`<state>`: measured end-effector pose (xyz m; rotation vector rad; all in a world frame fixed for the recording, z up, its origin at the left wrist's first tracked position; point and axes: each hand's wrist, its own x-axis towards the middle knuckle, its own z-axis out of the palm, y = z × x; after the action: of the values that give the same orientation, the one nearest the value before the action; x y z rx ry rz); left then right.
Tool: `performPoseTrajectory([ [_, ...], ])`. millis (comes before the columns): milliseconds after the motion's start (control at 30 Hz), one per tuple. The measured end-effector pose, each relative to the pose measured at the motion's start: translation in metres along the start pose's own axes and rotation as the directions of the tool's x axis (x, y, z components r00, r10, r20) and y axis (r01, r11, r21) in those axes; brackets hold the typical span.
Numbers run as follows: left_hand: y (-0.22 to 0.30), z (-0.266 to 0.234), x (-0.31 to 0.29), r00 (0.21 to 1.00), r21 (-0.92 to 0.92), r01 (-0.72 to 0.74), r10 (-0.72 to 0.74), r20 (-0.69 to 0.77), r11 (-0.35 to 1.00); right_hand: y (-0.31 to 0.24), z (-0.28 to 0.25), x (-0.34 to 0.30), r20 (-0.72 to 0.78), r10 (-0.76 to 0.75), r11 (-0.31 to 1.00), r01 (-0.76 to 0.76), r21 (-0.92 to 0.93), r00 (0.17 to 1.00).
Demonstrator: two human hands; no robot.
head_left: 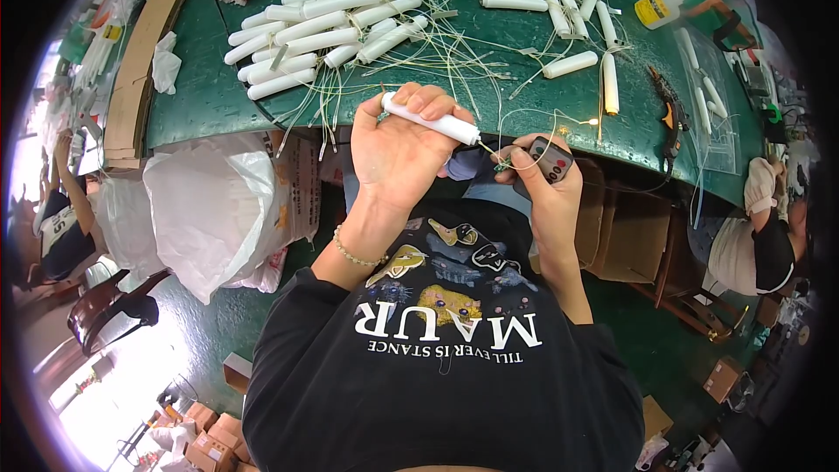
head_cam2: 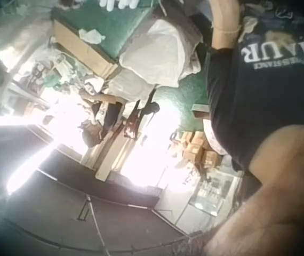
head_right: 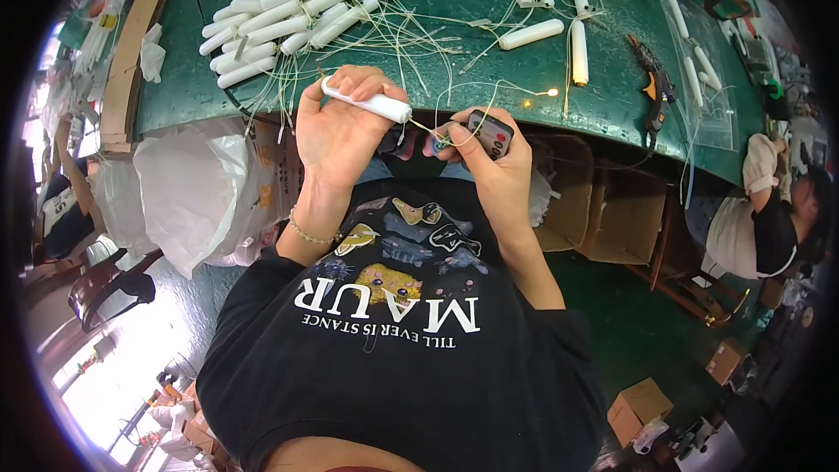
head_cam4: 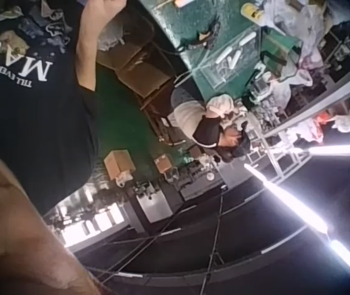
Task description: Assembling small white cylindrical components with thin green wires at an industrial workbench.
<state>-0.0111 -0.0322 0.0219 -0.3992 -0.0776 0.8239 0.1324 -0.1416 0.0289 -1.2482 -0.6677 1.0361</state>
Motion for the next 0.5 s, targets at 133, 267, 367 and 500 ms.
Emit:
performPoseTrajectory([
  [133, -0.0008, 0.0008, 0.0003, 1.000, -0.016, 0.001, -0.001, -0.015, 1.000, 0.0033, -0.0010, 0.0008, 0.047, 0.029, 1.000, -0.029, 0.002, 0.998],
  [267, 0.0000, -0.0009, 0.0009, 1.000, -0.012, 0.005, -0.005, -0.031, 1.000, 0.0036, 0.0052, 0.0001, 0.018, 0.004, 0.998, -0.005, 0.065, 1.000],
  [367, -0.0005, -0.0006, 0.0009, 1.000, -0.008, 0.010, -0.010, -0.018, 1.000, 0.0082, 0.0016, -0.0001, -0.021, -0.053, 0.998, 0.053, 0.016, 0.998],
  [500, -0.0011, -0.0013, 0.0010, 0.999, 0.003, 0.022, -0.021, -0.024, 1.000, 0.0102, -0.0031, 0.0002, -0.061, -0.085, 0.995, 0.081, -0.066, 0.994],
])
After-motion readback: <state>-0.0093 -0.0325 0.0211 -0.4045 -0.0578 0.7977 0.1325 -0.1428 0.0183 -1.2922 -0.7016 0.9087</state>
